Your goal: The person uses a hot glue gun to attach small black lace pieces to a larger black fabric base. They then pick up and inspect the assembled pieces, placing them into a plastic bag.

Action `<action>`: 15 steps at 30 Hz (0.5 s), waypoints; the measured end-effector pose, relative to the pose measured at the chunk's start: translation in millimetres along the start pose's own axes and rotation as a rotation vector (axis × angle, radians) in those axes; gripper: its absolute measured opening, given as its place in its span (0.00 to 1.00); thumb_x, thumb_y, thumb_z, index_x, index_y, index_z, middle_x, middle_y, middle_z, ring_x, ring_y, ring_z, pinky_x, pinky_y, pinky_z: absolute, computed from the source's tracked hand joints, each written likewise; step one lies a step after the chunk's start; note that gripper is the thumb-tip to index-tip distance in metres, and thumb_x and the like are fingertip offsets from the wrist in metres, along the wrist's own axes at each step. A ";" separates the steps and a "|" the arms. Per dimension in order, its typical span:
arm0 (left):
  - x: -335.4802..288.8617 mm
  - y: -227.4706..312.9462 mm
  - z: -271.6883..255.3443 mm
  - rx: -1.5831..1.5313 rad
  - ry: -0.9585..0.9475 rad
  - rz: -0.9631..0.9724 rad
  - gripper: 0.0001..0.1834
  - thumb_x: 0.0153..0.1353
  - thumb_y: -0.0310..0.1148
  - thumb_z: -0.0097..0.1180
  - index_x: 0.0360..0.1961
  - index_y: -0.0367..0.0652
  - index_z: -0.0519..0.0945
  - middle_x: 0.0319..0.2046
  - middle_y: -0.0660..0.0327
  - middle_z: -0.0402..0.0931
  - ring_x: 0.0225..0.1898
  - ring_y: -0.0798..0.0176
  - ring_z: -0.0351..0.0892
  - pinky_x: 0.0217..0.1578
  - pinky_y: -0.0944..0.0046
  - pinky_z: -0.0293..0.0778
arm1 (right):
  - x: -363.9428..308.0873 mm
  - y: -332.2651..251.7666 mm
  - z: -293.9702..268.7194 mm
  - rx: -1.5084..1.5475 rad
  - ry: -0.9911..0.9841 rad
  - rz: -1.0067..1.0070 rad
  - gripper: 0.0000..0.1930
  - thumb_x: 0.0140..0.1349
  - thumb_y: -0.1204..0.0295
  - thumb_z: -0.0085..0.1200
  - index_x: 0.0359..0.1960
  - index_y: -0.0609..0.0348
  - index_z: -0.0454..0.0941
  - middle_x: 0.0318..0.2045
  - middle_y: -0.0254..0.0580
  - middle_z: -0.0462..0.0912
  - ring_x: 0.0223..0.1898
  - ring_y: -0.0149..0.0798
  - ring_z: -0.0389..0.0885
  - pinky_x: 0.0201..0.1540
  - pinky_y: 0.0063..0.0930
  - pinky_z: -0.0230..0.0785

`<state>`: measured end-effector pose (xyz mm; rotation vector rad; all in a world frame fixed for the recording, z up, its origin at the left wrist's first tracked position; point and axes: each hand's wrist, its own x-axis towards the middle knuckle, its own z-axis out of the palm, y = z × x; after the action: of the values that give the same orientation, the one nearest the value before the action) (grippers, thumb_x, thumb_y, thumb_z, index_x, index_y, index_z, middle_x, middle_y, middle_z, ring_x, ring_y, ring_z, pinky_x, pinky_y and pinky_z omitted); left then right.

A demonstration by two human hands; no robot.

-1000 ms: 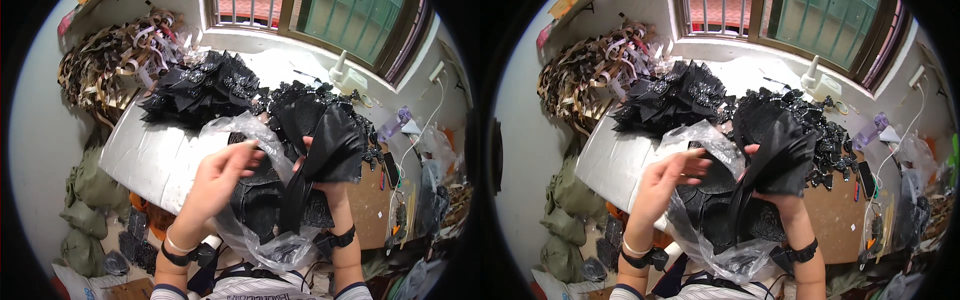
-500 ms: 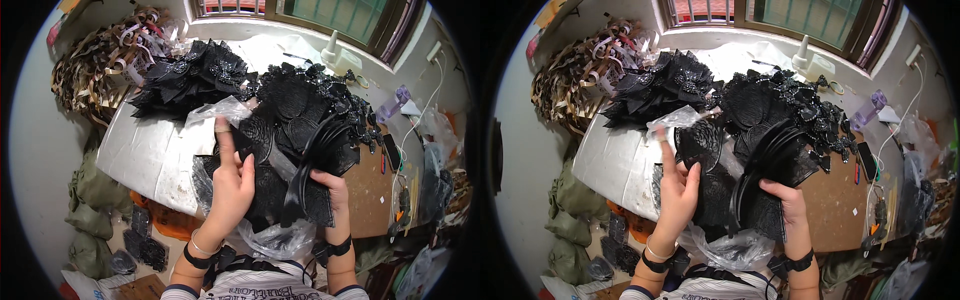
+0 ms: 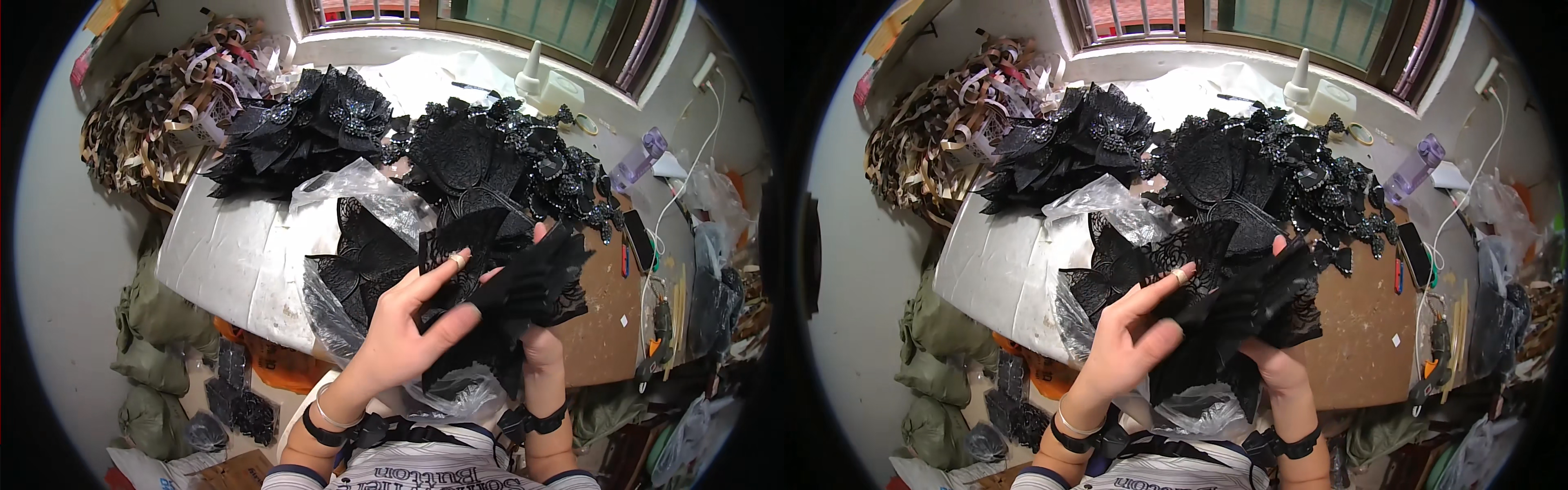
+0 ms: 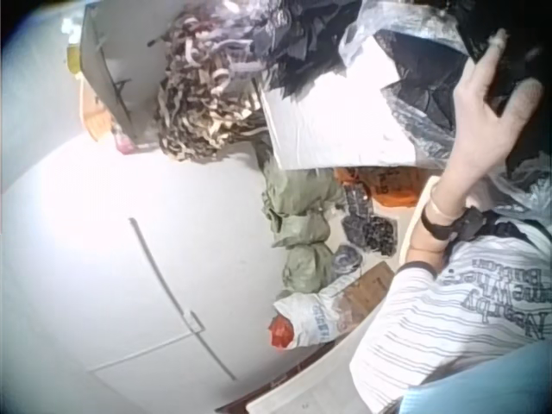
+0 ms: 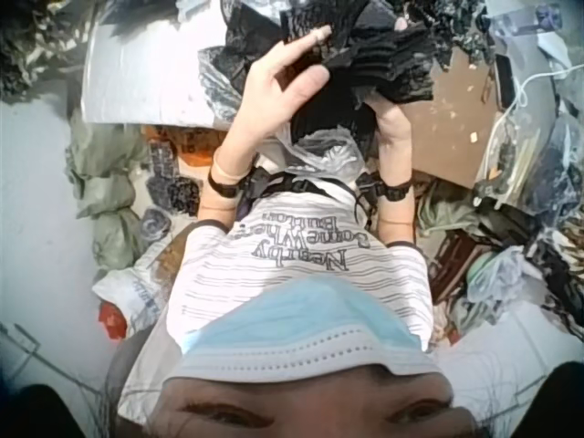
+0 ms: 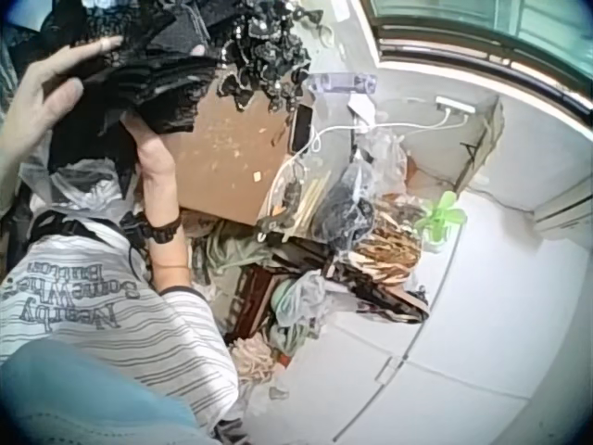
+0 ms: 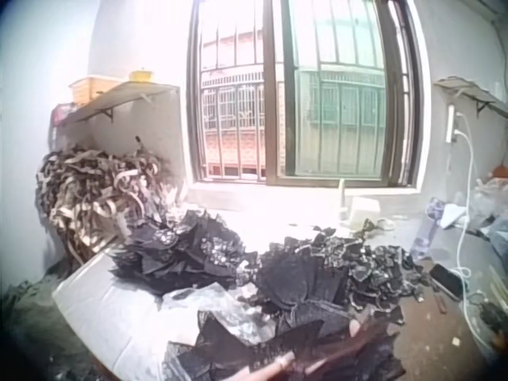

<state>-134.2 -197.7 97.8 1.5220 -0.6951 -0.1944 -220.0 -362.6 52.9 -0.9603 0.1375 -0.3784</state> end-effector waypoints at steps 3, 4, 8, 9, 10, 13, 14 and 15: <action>0.0 -3.6 -2.5 -0.069 -0.023 -0.129 0.20 0.63 0.31 0.58 0.56 0.38 0.77 0.35 0.57 0.77 0.37 0.70 0.73 0.40 0.70 0.69 | -8.9 -1.3 -9.9 -0.034 0.017 0.061 0.31 0.47 0.82 0.64 0.57 0.67 0.72 0.49 0.48 0.79 0.49 0.40 0.78 0.54 0.33 0.73; 0.6 -7.1 -2.3 -0.128 -0.014 -0.188 0.21 0.63 0.31 0.58 0.57 0.39 0.76 0.35 0.57 0.77 0.37 0.70 0.74 0.40 0.71 0.69 | -11.0 -1.2 -13.2 -0.036 0.017 0.077 0.31 0.48 0.82 0.64 0.57 0.67 0.72 0.49 0.47 0.79 0.49 0.40 0.78 0.54 0.33 0.73; 2.0 -12.1 6.9 -0.034 0.093 0.000 0.23 0.62 0.29 0.60 0.58 0.38 0.75 0.42 0.53 0.81 0.40 0.66 0.79 0.45 0.66 0.72 | -10.4 0.0 -15.0 -0.038 -0.014 0.081 0.30 0.48 0.84 0.62 0.57 0.67 0.72 0.50 0.46 0.79 0.50 0.40 0.78 0.54 0.33 0.72; 3.0 -12.0 6.7 -0.002 0.079 0.040 0.23 0.61 0.29 0.60 0.58 0.37 0.75 0.44 0.52 0.81 0.43 0.64 0.79 0.47 0.66 0.72 | -8.5 0.6 -14.1 -0.044 -0.026 0.070 0.30 0.48 0.84 0.62 0.57 0.67 0.72 0.50 0.46 0.79 0.51 0.40 0.78 0.55 0.33 0.72; 4.3 -11.6 6.1 0.030 0.065 0.080 0.23 0.61 0.28 0.60 0.58 0.37 0.75 0.46 0.52 0.80 0.46 0.63 0.80 0.49 0.65 0.72 | -7.0 1.3 -13.0 -0.046 -0.037 0.064 0.30 0.48 0.84 0.62 0.57 0.67 0.72 0.51 0.46 0.79 0.51 0.39 0.78 0.55 0.33 0.72; 5.7 -13.0 3.8 0.029 0.018 0.065 0.24 0.60 0.26 0.60 0.58 0.36 0.74 0.53 0.50 0.77 0.54 0.57 0.77 0.55 0.62 0.70 | -4.1 2.6 -12.6 -0.049 -0.066 0.061 0.30 0.49 0.85 0.61 0.57 0.66 0.72 0.51 0.45 0.78 0.52 0.39 0.77 0.55 0.33 0.71; 5.9 -13.5 3.3 0.013 0.002 0.039 0.24 0.59 0.25 0.60 0.58 0.35 0.73 0.56 0.49 0.75 0.57 0.55 0.76 0.57 0.62 0.69 | -4.4 3.1 -13.9 -0.045 -0.072 0.076 0.29 0.49 0.86 0.60 0.57 0.66 0.72 0.51 0.44 0.78 0.52 0.39 0.77 0.55 0.33 0.71; 6.9 -9.9 5.6 0.048 0.076 0.077 0.25 0.59 0.23 0.59 0.59 0.35 0.72 0.57 0.49 0.74 0.58 0.54 0.74 0.58 0.61 0.68 | -5.2 3.6 -15.4 -0.039 -0.075 0.097 0.29 0.49 0.86 0.60 0.57 0.66 0.72 0.51 0.44 0.78 0.52 0.39 0.77 0.55 0.33 0.71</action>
<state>-128.7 -206.8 89.9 1.5376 -0.7007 -0.0611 -228.2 -370.7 40.9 -1.0007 0.1227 -0.2509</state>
